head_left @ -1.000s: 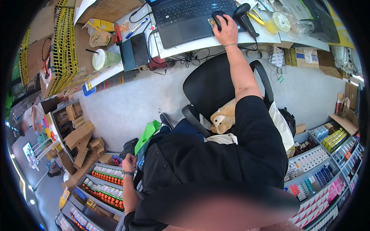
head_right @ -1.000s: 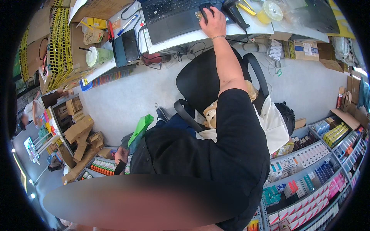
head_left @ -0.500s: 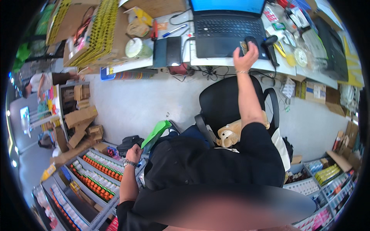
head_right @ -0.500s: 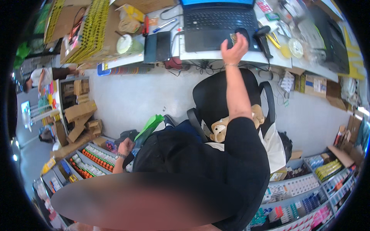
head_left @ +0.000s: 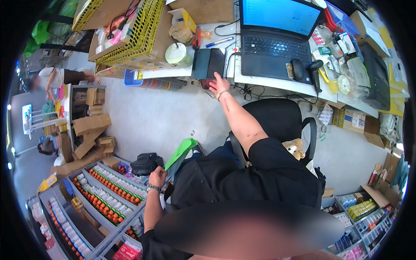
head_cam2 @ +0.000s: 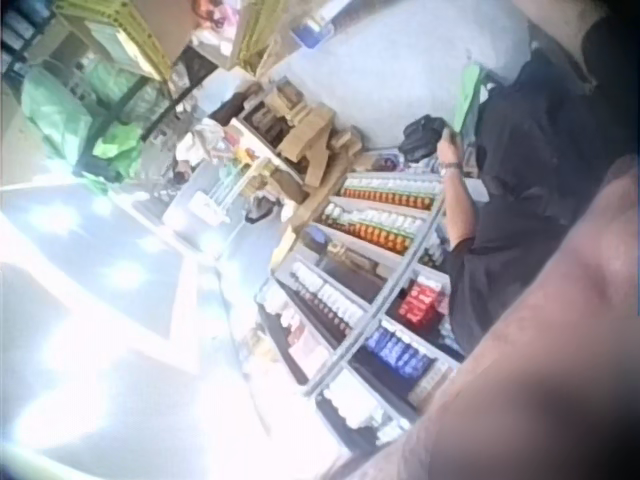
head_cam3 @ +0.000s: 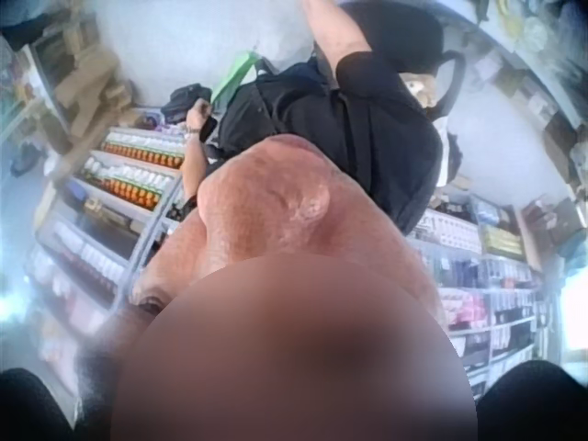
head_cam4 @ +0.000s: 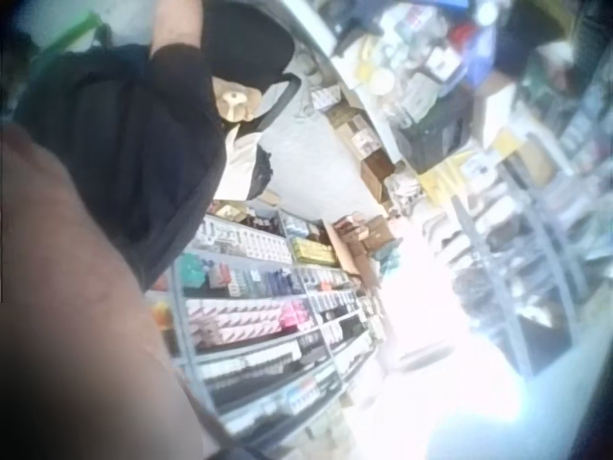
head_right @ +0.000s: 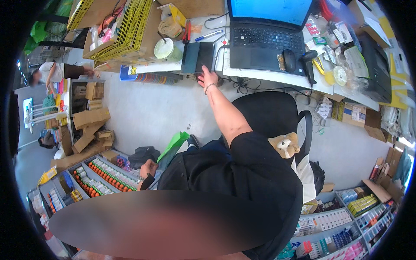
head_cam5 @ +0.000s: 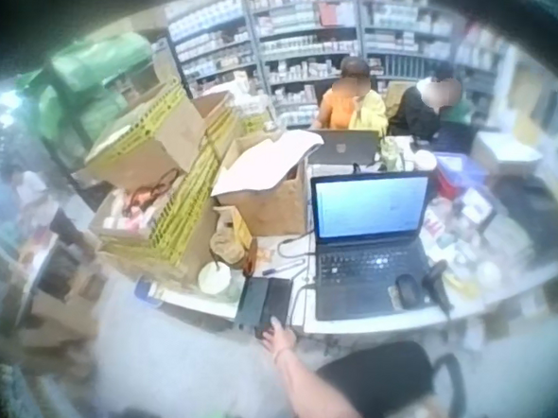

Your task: The person processes shipping orders at a counter, prints labels, retrieves items from shelves, places them into green poly mailers, seals the packages, and moves them toward a staging area. The person also uses a laptop and a handheld scanner during the process.

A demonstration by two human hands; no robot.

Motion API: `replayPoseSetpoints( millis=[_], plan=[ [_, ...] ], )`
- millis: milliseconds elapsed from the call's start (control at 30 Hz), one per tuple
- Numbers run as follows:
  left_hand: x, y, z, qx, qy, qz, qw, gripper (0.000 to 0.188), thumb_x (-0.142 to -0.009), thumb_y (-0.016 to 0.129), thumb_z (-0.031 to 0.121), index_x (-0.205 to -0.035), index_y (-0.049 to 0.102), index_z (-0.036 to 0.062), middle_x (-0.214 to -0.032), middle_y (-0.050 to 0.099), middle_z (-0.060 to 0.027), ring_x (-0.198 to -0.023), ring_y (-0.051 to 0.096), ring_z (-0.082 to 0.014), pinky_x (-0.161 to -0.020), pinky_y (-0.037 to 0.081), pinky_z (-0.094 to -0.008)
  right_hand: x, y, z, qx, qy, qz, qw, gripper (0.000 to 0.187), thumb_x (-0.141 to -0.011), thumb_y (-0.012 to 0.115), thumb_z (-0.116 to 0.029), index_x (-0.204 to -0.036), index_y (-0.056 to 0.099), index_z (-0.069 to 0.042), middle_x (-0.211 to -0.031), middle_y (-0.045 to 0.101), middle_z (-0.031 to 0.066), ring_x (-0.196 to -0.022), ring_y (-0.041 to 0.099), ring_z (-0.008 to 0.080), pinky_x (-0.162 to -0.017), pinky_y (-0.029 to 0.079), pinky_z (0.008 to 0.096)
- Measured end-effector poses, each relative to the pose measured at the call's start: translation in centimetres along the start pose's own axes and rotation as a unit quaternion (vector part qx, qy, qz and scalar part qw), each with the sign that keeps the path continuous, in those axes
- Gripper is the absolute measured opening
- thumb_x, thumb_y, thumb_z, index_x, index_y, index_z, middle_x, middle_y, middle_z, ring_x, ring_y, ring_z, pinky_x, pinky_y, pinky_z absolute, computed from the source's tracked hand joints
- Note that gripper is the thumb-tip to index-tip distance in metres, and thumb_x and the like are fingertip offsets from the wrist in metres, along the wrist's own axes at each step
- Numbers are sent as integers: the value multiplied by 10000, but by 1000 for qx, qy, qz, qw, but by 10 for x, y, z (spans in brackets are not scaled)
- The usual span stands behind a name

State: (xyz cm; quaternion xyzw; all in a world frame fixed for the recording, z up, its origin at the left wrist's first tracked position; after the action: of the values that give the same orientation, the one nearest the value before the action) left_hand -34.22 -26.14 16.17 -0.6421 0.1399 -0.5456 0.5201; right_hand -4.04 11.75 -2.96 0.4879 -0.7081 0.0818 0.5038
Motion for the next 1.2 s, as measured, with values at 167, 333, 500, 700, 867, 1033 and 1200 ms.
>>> replayPoseSetpoints(
  millis=[167,333,500,700,867,1033,1200],
  plan=[
    [-10,18,-24,42,71,32,996,200,-755,732,165,-741,560,62,-622,618,-112,-591,633,-276,-572,487,-374,2,18,-7,-14,-9,-86,996,523,-795,723,-229,-1190,451,-19,-1059,596,145,-774,672,242,-628,587,365],
    [-14,23,-26,29,45,1,999,201,-774,722,170,-727,563,57,-607,617,-91,-565,622,-205,-571,481,-330,25,28,-37,4,-69,-110,992,360,-832,683,-106,-1117,473,-38,-983,630,116,-730,677,227,-622,577,331],
    [-47,14,-35,24,79,-11,997,213,-781,716,185,-726,560,51,-613,621,-96,-569,625,-213,-575,483,-328,62,2,-68,-22,-68,-177,982,351,-817,693,-44,-1084,467,-15,-962,627,122,-729,683,242,-618,596,333],
    [-62,3,-19,-33,108,1,994,220,-767,719,207,-728,568,52,-607,621,-115,-572,629,-247,-573,486,-349,167,-37,-83,-93,-81,-366,923,555,-799,696,-4,-1238,356,-27,-1090,578,123,-889,648,222,-711,599,373],
    [-68,-7,12,-55,121,-15,991,245,-774,714,214,-726,547,41,-604,611,-127,-549,601,-245,-554,468,-371,235,-82,-99,106,-135,-427,888,501,-825,683,-49,-1259,433,-46,-1117,581,78,-959,620,190,-728,591,361],
    [-73,-4,24,-57,146,-41,987,252,-786,715,192,-721,530,34,-572,582,-124,-511,559,-231,-524,446,-362,238,-135,-98,180,-257,-325,892,396,-858,645,-127,-1184,448,-21,-1011,608,75,-890,601,160,-790,519,305],
    [-80,0,24,-77,186,-64,977,259,-791,713,177,-702,512,41,-577,579,-128,-512,565,-249,-520,451,-369,237,-182,-92,244,-272,-199,909,303,-860,613,-181,-1031,406,-41,-785,465,24,-739,448,119,-675,419,302]
  ],
)
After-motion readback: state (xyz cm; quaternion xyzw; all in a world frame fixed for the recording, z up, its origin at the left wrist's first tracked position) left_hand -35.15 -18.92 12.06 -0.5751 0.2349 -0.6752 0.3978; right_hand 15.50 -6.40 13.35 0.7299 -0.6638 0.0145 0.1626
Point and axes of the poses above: each hand's wrist, its own x-axis away from the middle knuckle, its own y-axis out of the palm, z = x × y, the point moved 4 cm from there along -x, towards the middle knuckle
